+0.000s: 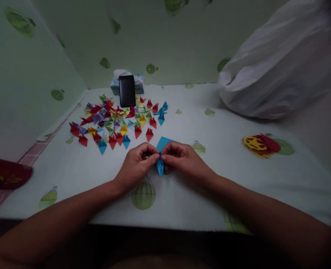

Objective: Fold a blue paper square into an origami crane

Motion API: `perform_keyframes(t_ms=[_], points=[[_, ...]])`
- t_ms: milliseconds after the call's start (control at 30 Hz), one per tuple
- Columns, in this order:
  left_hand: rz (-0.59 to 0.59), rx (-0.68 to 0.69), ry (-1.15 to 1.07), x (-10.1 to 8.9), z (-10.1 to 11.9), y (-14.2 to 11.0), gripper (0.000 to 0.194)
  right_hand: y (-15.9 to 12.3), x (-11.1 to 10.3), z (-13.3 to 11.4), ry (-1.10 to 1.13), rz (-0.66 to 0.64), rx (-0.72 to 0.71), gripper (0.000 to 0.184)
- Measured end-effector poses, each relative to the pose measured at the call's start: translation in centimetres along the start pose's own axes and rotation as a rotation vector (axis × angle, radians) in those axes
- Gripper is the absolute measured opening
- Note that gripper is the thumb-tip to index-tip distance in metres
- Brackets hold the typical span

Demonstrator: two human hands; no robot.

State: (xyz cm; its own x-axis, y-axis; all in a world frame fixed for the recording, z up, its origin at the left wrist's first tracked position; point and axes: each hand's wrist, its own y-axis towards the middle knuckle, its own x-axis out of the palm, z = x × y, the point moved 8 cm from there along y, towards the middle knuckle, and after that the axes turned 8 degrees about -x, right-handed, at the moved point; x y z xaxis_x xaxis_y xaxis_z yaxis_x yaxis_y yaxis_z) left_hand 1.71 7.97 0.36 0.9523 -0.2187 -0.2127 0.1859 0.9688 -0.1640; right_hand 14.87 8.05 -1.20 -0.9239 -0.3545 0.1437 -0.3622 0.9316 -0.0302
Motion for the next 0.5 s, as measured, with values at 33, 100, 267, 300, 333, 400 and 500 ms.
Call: perform_keyframes(t_ms=[33, 100, 267, 300, 333, 400, 500], points=[[-0.002, 0.000, 0.004, 0.02, 0.00, 0.00, 0.015, 0.02, -0.03, -0.02, -0.011, 0.003, -0.002, 0.018], [-0.004, 0.004, 0.015, 0.06, 0.03, 0.01, 0.015, 0.04, -0.07, -0.02, -0.026, 0.008, -0.005, 0.015], [-0.024, 0.009, 0.025, 0.27, -0.02, 0.11, 0.016, 0.04, -0.12, 0.01, -0.062, 0.022, -0.015, 0.011], [-0.026, 0.009, 0.023, 0.30, -0.03, 0.14, 0.017, 0.03, -0.13, -0.01, -0.073, 0.023, -0.017, 0.011], [-0.024, 0.011, 0.020, 0.31, -0.01, 0.16, 0.018, 0.02, -0.13, -0.02, -0.082, 0.023, -0.019, 0.011], [-0.016, 0.016, 0.018, 0.31, 0.06, 0.17, 0.018, 0.00, -0.08, -0.05, -0.096, 0.018, -0.024, 0.012], [-0.007, 0.020, 0.023, 0.30, 0.21, 0.16, 0.016, -0.03, 0.01, -0.15, -0.103, 0.011, -0.042, 0.013]])
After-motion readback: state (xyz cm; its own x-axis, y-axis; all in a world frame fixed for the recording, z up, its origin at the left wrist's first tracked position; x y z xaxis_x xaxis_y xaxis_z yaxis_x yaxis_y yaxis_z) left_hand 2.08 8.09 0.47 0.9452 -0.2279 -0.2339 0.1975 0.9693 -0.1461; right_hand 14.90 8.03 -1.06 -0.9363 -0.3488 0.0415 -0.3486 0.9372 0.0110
